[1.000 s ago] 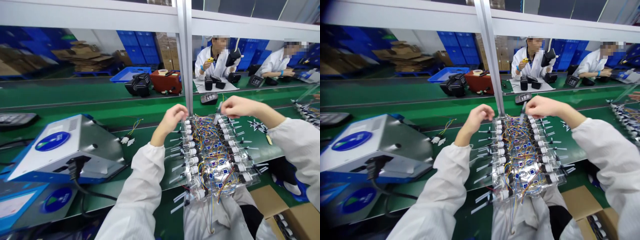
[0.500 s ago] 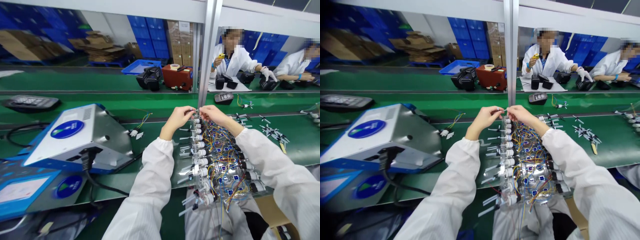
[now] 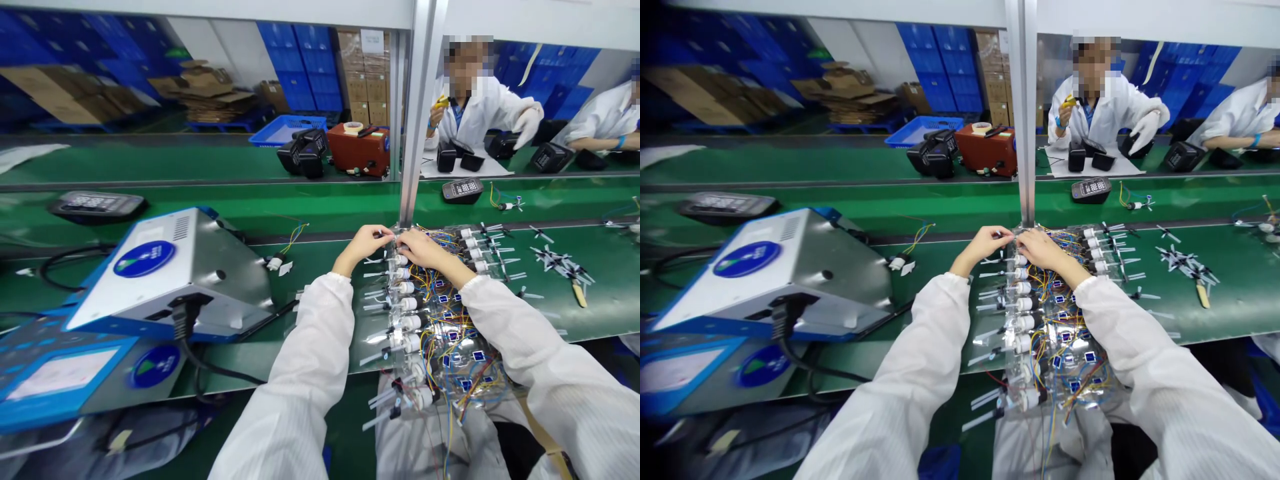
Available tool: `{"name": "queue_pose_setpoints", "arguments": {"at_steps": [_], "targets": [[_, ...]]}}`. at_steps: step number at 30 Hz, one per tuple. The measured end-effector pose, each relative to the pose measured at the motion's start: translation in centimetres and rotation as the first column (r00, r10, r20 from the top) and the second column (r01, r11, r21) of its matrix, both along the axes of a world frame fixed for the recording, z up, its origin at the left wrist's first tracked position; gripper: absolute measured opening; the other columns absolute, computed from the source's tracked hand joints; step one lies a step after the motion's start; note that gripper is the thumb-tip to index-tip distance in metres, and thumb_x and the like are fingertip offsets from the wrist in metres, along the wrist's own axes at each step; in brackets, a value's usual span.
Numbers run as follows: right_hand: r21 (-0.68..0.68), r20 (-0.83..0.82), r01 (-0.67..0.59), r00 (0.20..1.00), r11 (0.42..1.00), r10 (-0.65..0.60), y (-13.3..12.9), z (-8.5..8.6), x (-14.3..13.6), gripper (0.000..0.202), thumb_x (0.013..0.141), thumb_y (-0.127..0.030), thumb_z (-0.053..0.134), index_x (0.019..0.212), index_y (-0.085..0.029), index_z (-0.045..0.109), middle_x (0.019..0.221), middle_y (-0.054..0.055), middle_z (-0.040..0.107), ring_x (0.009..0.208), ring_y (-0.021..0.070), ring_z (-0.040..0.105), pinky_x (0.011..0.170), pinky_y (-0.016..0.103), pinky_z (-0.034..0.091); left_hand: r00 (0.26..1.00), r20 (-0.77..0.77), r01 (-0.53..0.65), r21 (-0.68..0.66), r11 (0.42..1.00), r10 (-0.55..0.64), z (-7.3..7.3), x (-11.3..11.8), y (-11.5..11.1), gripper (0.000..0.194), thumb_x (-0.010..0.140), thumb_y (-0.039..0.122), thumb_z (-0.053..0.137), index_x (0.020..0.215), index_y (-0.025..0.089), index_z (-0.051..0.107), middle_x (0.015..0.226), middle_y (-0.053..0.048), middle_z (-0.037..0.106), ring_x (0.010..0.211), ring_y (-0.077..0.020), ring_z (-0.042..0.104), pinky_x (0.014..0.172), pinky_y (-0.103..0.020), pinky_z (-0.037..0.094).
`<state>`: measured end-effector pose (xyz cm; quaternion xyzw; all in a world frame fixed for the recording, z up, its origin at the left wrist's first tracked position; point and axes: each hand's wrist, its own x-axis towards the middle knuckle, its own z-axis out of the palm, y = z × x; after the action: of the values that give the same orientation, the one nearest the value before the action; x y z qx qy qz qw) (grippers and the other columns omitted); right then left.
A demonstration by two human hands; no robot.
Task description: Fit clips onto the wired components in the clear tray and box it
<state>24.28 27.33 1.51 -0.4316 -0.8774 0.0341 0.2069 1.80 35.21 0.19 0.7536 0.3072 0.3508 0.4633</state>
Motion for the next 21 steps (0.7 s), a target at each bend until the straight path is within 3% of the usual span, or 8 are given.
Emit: {"name": "queue_pose_setpoints", "arguments": {"at_steps": [7, 11, 21], "targets": [[0.020, -0.267, 0.044, 0.963, 0.999, -0.037, -0.8, -0.5, -0.5, 0.023, 0.108, -0.028, 0.047, 0.122, -0.020, 0.063, 0.120, 0.011, 0.068, 0.113, 0.0229, 0.062, 0.101, 0.039, 0.044, 0.996, 0.071, -0.049, -0.099, 0.994, 0.056, -2.3, 0.3, 0.2, 0.039, 0.077, 0.050, 0.084, 0.093, 0.013, 0.082, 0.074, -0.005, 0.072, 0.062, -0.0132, 0.056, 0.061, -0.026, 0.042], [-0.016, -0.446, 0.084, 0.891, 0.996, -0.082, -0.4, -0.9, -0.7, 0.029, 0.104, -0.038, 0.058, 0.124, -0.017, 0.063, 0.116, 0.012, 0.070, 0.106, 0.0229, 0.065, 0.094, 0.036, 0.050, 0.992, 0.091, -0.078, -0.094, 0.993, 0.087, -2.8, 0.6, 0.2, 0.038, 0.075, 0.049, 0.086, 0.090, 0.015, 0.082, 0.083, -0.006, 0.076, 0.067, -0.0142, 0.058, 0.064, -0.027, 0.044], [-0.106, -0.495, 0.109, 0.856, 0.988, -0.148, 0.0, -1.2, -0.8, 0.024, 0.101, -0.038, 0.064, 0.111, -0.017, 0.072, 0.103, 0.008, 0.077, 0.091, 0.0193, 0.069, 0.086, 0.031, 0.050, 0.980, 0.137, -0.133, -0.086, 0.987, 0.144, -3.7, 1.2, -0.3, 0.037, 0.076, 0.051, 0.085, 0.088, 0.016, 0.083, 0.087, -0.007, 0.078, 0.074, -0.0172, 0.064, 0.072, -0.029, 0.050]]}}
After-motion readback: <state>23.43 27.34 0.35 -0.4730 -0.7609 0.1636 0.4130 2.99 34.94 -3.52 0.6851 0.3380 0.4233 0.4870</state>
